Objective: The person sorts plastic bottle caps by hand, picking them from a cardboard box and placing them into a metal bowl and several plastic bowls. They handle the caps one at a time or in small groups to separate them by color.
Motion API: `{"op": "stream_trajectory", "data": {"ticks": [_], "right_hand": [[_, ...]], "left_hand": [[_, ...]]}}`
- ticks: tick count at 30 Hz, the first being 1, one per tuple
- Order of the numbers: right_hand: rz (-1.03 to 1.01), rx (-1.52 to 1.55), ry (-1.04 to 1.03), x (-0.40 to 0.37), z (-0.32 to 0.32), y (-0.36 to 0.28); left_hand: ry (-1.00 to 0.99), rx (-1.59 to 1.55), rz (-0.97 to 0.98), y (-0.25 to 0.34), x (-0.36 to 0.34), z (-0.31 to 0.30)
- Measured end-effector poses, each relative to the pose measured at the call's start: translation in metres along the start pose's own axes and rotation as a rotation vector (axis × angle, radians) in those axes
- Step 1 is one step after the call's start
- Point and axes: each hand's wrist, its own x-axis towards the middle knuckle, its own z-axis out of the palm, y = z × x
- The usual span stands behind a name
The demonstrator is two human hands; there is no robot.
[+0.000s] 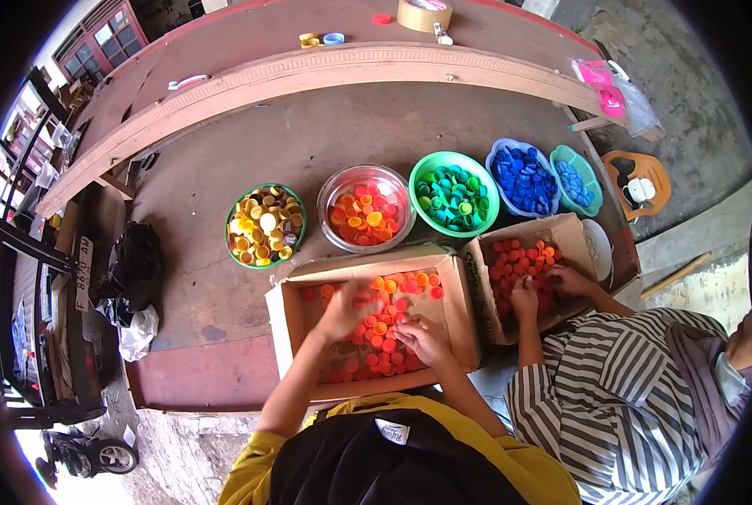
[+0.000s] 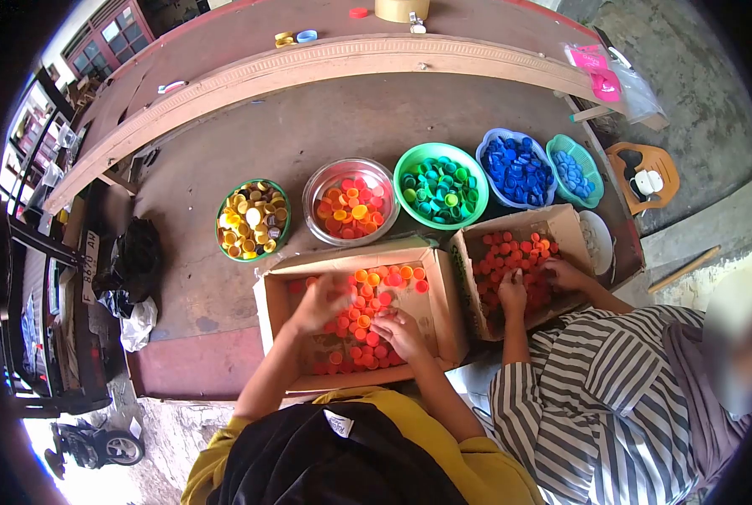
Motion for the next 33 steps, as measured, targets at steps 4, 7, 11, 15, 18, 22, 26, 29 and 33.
{"op": "stream_trajectory", "data": {"ticks": [4, 7, 11, 15, 18, 22, 26, 29, 33], "right_hand": [[0.053, -0.013, 0.054, -0.003, -0.005, -0.003], [0.053, -0.051, 0.065, -0.003, -0.009, 0.001], [0.064, -0.160, -0.012, 0.008, -0.030, 0.007], [0.013, -0.290, 0.039, 0.013, -0.018, -0.005], [-0.038, -0.171, 0.016, 0.026, 0.012, -0.035], [-0.214, -0.186, -0.053, 0.067, 0.053, -0.081], [-0.318, -0.520, -0.109, 0.105, 0.081, -0.121], [-0.482, -0.707, -0.149, 0.126, 0.064, -0.118], [-0.796, -0.839, 0.102, 0.094, 0.042, -0.098]], "left_hand": [[0.151, 0.120, 0.114, 0.042, 0.070, -0.025], [0.261, 0.089, 0.228, 0.047, 0.103, -0.031], [0.294, 0.196, 0.241, 0.040, 0.091, -0.025], [0.283, 0.011, 0.089, 0.027, 0.024, -0.011], [0.383, 0.183, 0.091, -0.026, -0.024, 0.000], [0.197, 0.529, 0.126, -0.068, -0.077, 0.017], [0.023, 0.551, -0.010, -0.087, -0.096, 0.034], [-0.083, 0.561, -0.022, -0.095, -0.099, 0.038], [-0.120, 0.525, -0.074, -0.093, -0.096, 0.038]]}}
